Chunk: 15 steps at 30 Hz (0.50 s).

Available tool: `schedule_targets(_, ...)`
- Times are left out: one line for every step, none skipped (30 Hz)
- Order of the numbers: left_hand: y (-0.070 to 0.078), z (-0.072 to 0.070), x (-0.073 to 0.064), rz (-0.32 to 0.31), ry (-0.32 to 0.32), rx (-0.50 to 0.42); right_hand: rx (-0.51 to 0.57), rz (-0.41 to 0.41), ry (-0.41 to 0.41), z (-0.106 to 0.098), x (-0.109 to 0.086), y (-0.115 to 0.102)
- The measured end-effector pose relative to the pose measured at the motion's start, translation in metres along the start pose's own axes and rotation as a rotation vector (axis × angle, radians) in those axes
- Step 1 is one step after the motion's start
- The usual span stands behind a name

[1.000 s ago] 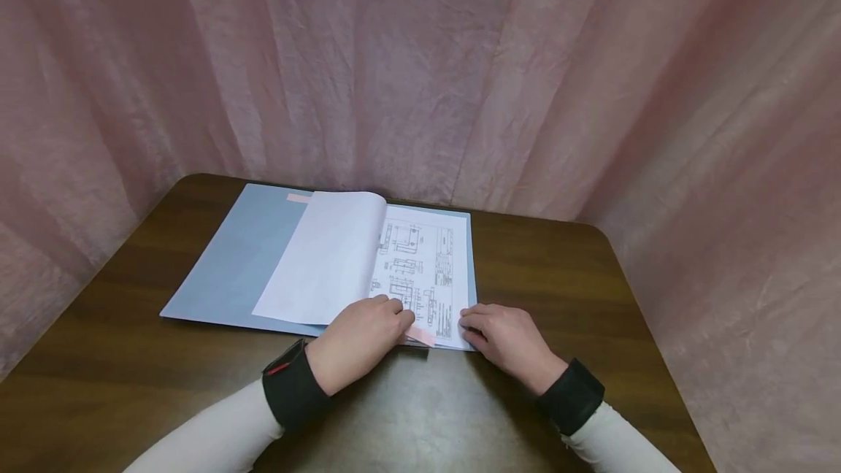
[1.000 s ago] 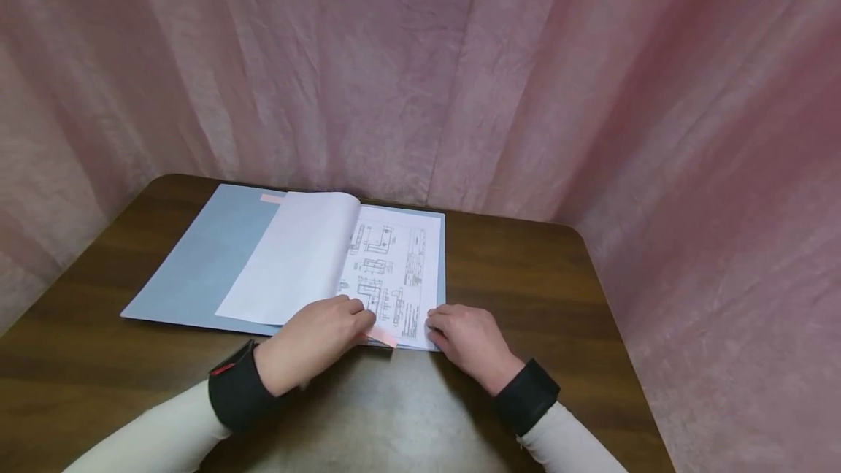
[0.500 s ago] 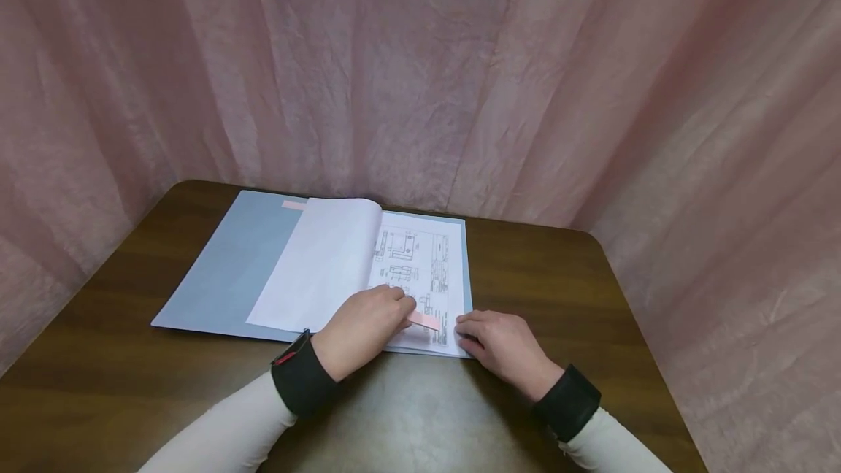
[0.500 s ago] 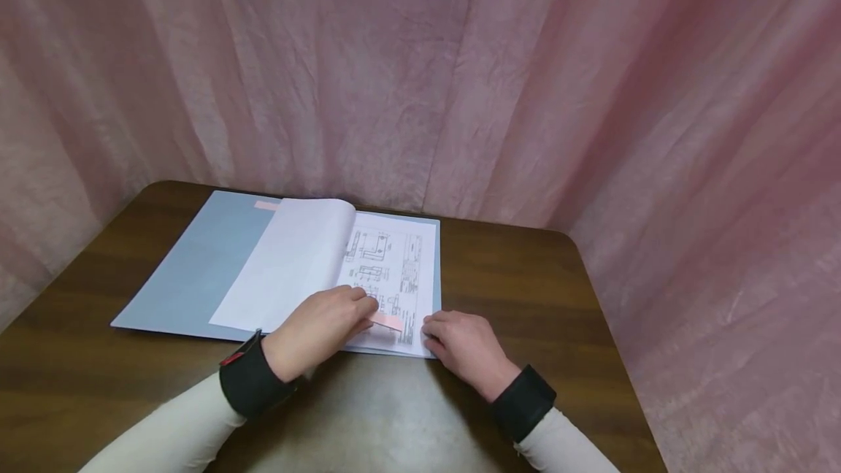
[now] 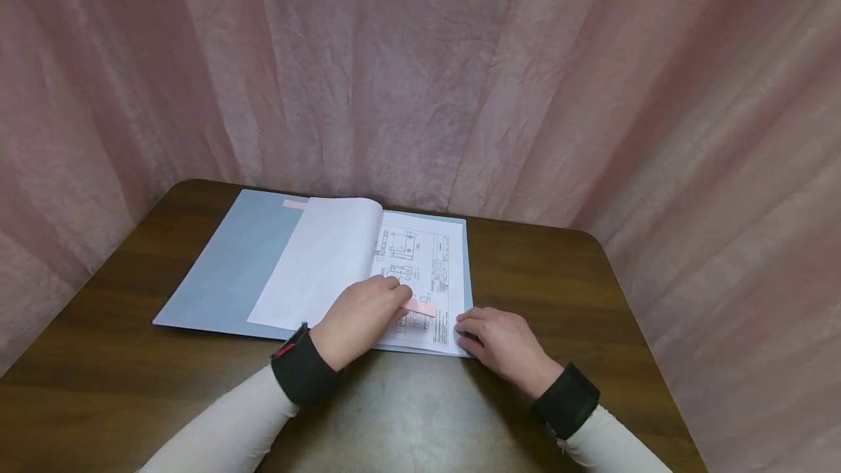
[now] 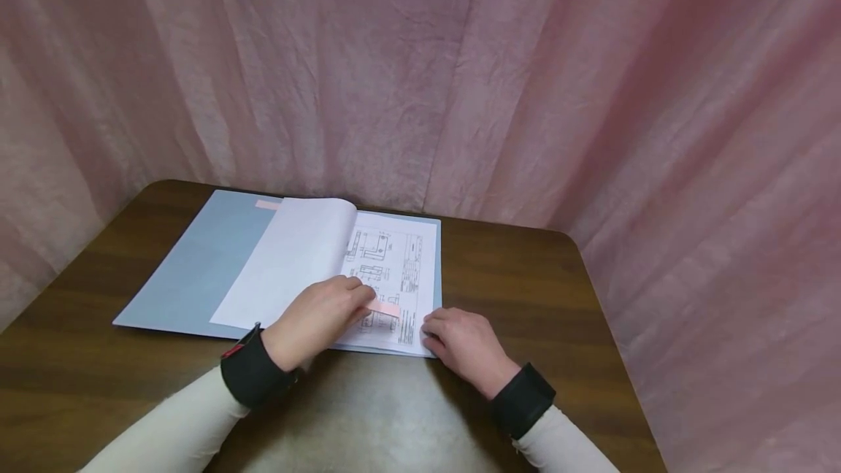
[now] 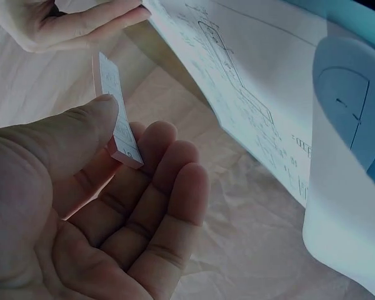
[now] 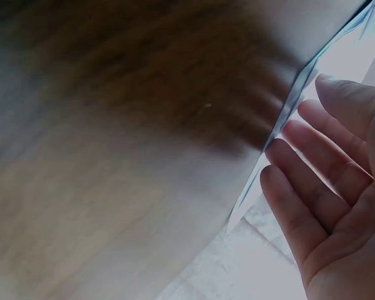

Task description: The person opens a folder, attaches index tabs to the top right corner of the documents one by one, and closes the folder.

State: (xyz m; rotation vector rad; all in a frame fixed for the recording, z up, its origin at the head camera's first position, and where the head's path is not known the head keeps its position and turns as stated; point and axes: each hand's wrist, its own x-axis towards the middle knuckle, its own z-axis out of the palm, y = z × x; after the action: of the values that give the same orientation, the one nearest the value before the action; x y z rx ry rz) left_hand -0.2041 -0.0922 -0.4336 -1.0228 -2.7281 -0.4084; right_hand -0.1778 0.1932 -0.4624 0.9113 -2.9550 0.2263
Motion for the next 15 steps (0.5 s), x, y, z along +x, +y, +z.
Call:
schedule_targets(-0.001,0.000,0.000,0.000,0.006,-0.001,0.003,0.000,-0.002,0.000,0.001,0.000)
schedule_targets(-0.001,0.000,0.000,0.002,0.013,-0.002,0.008,0.000,-0.004,0.000,0.002,0.000)
schedule_targets(-0.002,0.001,0.000,0.005,0.020,-0.006,0.012,0.002,-0.004,-0.001,0.002,0.000)
schedule_targets(-0.002,0.001,0.001,0.005,0.025,-0.007,0.016,0.005,-0.005,-0.001,0.003,-0.001)
schedule_targets(-0.002,0.001,0.001,0.007,0.028,-0.009,0.019,0.006,-0.005,-0.002,0.004,-0.001)
schedule_targets(-0.002,0.001,0.001,0.008,0.030,-0.017,0.017,0.007,-0.001,-0.003,0.005,-0.001)
schedule_targets(-0.003,0.002,0.001,0.009,0.033,-0.024,0.019,0.010,0.004,-0.004,0.006,-0.002)
schedule_targets(-0.003,0.002,0.001,0.006,0.033,-0.029,0.021,0.012,0.010,-0.006,0.007,-0.002)
schedule_targets(-0.003,0.002,0.001,0.001,0.033,-0.033,0.022,0.014,0.019,-0.008,0.008,-0.003)
schedule_targets(-0.003,0.002,0.001,-0.004,0.032,-0.037,0.021,0.017,0.029,-0.009,0.009,-0.003)
schedule_targets(-0.002,0.001,0.001,-0.009,0.033,-0.043,0.021,0.019,0.041,-0.011,0.010,-0.004)
schedule_targets(-0.002,0.001,0.002,-0.015,0.033,-0.047,0.022,0.023,0.055,-0.013,0.011,-0.005)
schedule_targets(-0.002,0.000,0.002,-0.019,0.033,-0.047,0.024,0.027,0.069,-0.015,0.013,-0.006)
schedule_targets(-0.002,-0.001,0.003,-0.025,0.032,-0.048,0.024,0.029,0.084,-0.017,0.015,-0.007)
schedule_targets(-0.003,-0.001,0.003,-0.027,0.034,-0.049,0.023,0.032,0.101,-0.019,0.017,-0.008)
